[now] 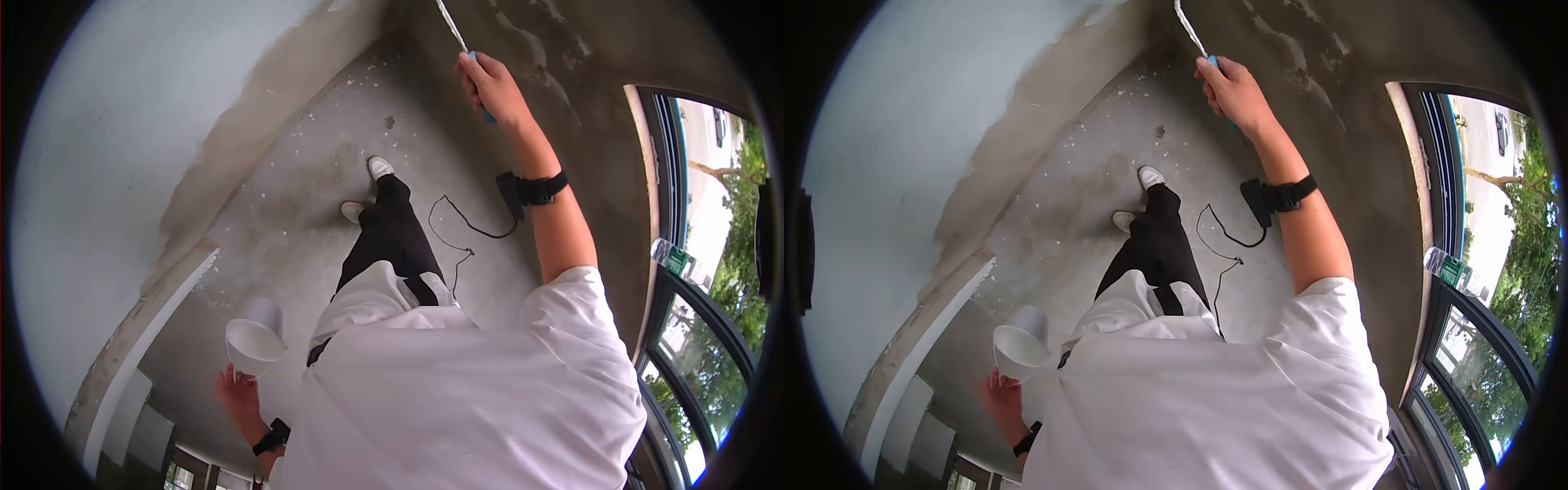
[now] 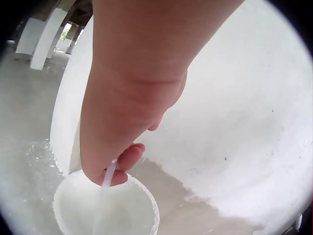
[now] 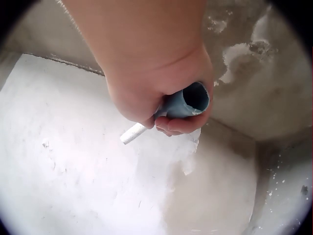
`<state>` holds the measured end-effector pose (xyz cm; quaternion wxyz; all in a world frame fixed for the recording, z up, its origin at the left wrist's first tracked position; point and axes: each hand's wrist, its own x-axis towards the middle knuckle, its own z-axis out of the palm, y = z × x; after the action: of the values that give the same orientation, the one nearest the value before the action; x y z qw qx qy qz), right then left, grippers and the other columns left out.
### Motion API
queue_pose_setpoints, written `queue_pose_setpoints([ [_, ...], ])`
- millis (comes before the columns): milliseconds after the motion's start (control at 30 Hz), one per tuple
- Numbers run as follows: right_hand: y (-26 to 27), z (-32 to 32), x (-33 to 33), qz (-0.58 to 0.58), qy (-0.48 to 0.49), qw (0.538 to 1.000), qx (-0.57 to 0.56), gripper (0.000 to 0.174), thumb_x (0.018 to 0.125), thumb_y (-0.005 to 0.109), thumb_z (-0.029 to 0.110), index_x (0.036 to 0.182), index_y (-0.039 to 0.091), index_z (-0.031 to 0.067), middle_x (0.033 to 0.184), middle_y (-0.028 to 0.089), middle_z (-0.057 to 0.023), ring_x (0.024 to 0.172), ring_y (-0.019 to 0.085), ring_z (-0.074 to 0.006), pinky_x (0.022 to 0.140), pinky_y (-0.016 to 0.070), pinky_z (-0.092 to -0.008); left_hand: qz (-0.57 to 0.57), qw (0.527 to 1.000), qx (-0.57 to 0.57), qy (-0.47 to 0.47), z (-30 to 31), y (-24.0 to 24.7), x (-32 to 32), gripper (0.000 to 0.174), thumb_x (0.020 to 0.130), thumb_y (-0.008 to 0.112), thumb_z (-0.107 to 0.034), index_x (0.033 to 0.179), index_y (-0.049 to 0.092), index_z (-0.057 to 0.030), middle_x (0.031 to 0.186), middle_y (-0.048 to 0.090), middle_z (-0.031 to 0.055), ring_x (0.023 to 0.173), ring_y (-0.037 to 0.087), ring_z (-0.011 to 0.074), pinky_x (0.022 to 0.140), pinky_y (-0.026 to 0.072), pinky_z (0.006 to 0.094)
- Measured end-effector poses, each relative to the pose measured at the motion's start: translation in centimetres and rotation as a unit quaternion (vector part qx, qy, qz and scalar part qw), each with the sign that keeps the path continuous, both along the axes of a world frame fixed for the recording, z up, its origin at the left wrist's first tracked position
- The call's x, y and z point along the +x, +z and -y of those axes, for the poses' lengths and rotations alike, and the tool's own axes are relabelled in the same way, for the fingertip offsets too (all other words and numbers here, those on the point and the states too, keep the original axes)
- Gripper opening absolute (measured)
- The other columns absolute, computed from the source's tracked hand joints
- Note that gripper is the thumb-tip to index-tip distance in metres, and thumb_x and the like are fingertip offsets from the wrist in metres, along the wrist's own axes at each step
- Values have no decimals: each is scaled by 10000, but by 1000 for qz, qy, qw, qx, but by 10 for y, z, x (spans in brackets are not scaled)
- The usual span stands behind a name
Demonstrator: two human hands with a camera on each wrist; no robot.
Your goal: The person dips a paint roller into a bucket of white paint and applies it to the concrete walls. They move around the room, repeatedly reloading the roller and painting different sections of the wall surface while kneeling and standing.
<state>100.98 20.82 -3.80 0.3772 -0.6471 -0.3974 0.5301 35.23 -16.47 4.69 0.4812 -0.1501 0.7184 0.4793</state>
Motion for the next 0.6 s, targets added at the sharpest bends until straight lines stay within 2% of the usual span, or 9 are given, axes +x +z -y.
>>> queue_pose_setpoints([
  [100,-11,-46,-11,-56,7,997,45,326,1030,514,369,949,564,57,646,459,24,512,437,-72,466,393,-244,27,999,-22,-20,2,-4,7,358,962,537,-399,1125,553,-81,724,513,26,658,494,149,685,450,326],
  [167,-5,-67,-24,-55,-7,993,105,402,1013,535,402,891,560,20,659,513,-9,540,481,-94,499,425,-262,32,997,-57,-29,10,0,9,356,961,537,-400,1123,549,-83,726,519,29,654,500,151,688,451,331],
  [233,-2,-90,-37,-93,-22,991,97,349,1043,455,394,890,517,86,646,457,26,492,440,-90,433,371,-253,48,994,-94,-13,17,-3,9,359,959,538,-399,1142,542,-91,726,525,27,629,498,154,693,451,344],
  [333,-21,-125,-52,-147,-35,982,117,359,1056,432,393,891,504,83,647,441,16,497,418,-102,446,391,-271,54,991,-125,-12,29,-5,11,366,958,537,-405,1160,532,-100,723,519,20,619,496,155,697,447,353],
  [433,-37,-146,-77,-181,-57,976,108,360,1052,416,405,907,484,83,618,419,24,498,405,-100,447,359,-269,42,990,-133,9,35,-5,15,360,955,539,-413,1139,550,-103,716,513,18,618,491,159,694,442,357],
  [500,-44,-145,-104,-110,-125,983,84,422,1013,523,416,850,527,27,673,548,-37,556,519,-109,525,456,-278,42,993,-108,30,40,-6,18,359,954,542,-414,1128,560,-101,713,510,20,614,485,161,690,439,354],
  [567,-81,-144,-164,-183,-150,967,94,355,1030,502,390,877,505,69,624,478,3,473,455,-99,428,391,-271,41,995,-71,49,46,-8,19,358,952,545,-416,1116,570,-98,710,507,23,611,479,162,686,436,352],
  [600,-109,-140,-200,-136,-162,972,106,381,1028,492,404,838,453,76,599,493,-15,446,476,-123,398,389,-301,50,995,-60,66,47,-10,19,357,950,548,-417,1109,577,-98,710,508,26,612,480,162,684,435,349],
])
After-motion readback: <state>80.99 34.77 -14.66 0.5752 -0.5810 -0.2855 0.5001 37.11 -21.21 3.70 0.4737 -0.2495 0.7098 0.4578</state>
